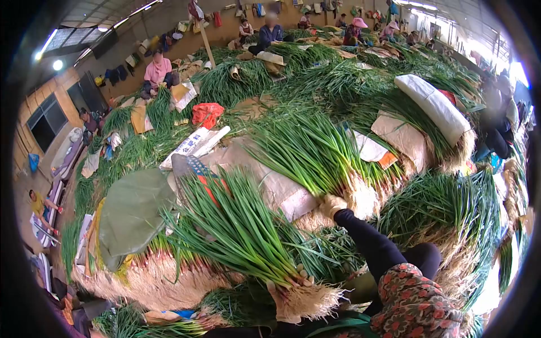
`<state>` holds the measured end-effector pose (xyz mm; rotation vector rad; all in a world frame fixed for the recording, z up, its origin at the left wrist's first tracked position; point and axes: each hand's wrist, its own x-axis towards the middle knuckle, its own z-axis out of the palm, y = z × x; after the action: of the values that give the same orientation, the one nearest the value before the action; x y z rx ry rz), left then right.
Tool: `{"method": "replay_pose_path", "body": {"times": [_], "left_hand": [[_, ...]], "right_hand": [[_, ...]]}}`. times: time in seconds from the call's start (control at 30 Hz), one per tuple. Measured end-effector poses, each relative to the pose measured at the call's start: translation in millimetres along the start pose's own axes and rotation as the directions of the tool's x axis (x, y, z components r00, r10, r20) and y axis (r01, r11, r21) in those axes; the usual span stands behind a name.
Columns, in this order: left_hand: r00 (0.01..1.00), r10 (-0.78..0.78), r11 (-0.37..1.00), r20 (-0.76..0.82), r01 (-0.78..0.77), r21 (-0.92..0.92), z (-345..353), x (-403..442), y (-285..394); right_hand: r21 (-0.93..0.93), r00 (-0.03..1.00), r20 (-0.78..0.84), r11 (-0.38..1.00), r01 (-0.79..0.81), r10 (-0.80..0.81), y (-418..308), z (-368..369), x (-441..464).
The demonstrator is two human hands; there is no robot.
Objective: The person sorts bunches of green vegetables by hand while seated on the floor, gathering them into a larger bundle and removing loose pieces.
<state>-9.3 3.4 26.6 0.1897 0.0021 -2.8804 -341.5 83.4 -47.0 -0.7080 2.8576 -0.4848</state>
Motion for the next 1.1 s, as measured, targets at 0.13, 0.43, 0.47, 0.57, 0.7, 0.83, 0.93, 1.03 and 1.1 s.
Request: {"method": "replay_pose_path", "body": {"times": [0.13, 0.43, 0.47, 0.57, 0.7, 0.83, 0.93, 1.03, 1.1], "left_hand": [[0.997, 0.026, 0.998, -0.073, -0.022, 0.054, -1.7, 0.6, 1.1], [0.992, 0.045, 0.983, -0.122, -0.023, 0.181, -3.3, -4.7, 9.2], [0.991, 0.038, 0.977, -0.127, -0.009, 0.215, -10.1, -4.1, 11.9], [0.990, 0.019, 0.948, -0.142, 0.027, 0.317, -39.2, 0.4, 19.0], [0.983, -0.015, 0.972, -0.184, 0.057, 0.227, -93.7, 0.2, 19.6], [0.992, -0.002, 0.981, -0.130, 0.026, 0.190, -42.7, -8.3, 9.2], [0.994, -0.001, 0.987, -0.113, 0.020, 0.161, -31.9, -10.7, 5.8], [0.995, 0.008, 0.988, -0.104, 0.009, 0.156, -28.7, -10.5, 6.4], [0.995, 0.012, 0.988, -0.103, 0.004, 0.152, -30.1, -11.0, 6.7]], "right_hand": [[-0.095, 0.907, 0.180, 0.911, 0.401, -0.381, 12.2, 64.8, 1.7], [0.960, 0.686, 0.267, 0.122, -0.253, -0.677, -9.9, 17.4, -94.3], [0.816, 0.658, 0.374, 0.569, 0.102, -0.653, -49.9, -13.4, -132.5], [0.440, 0.539, 0.556, 0.774, 0.455, -0.633, -65.7, -12.6, -177.1], [0.807, 0.330, 0.509, 0.574, 0.139, -0.795, -27.1, 14.6, -146.5], [0.819, 0.770, 0.476, 0.533, -0.212, -0.425, -80.6, -13.4, -136.3], [0.849, 0.803, 0.529, 0.195, -0.492, -0.275, -107.7, 20.2, -132.2], [0.791, 0.756, 0.581, -0.009, -0.612, -0.301, -98.8, 59.9, -133.6], [0.753, 0.712, 0.634, 0.032, -0.657, -0.301, -116.6, 16.2, -153.2]]}}
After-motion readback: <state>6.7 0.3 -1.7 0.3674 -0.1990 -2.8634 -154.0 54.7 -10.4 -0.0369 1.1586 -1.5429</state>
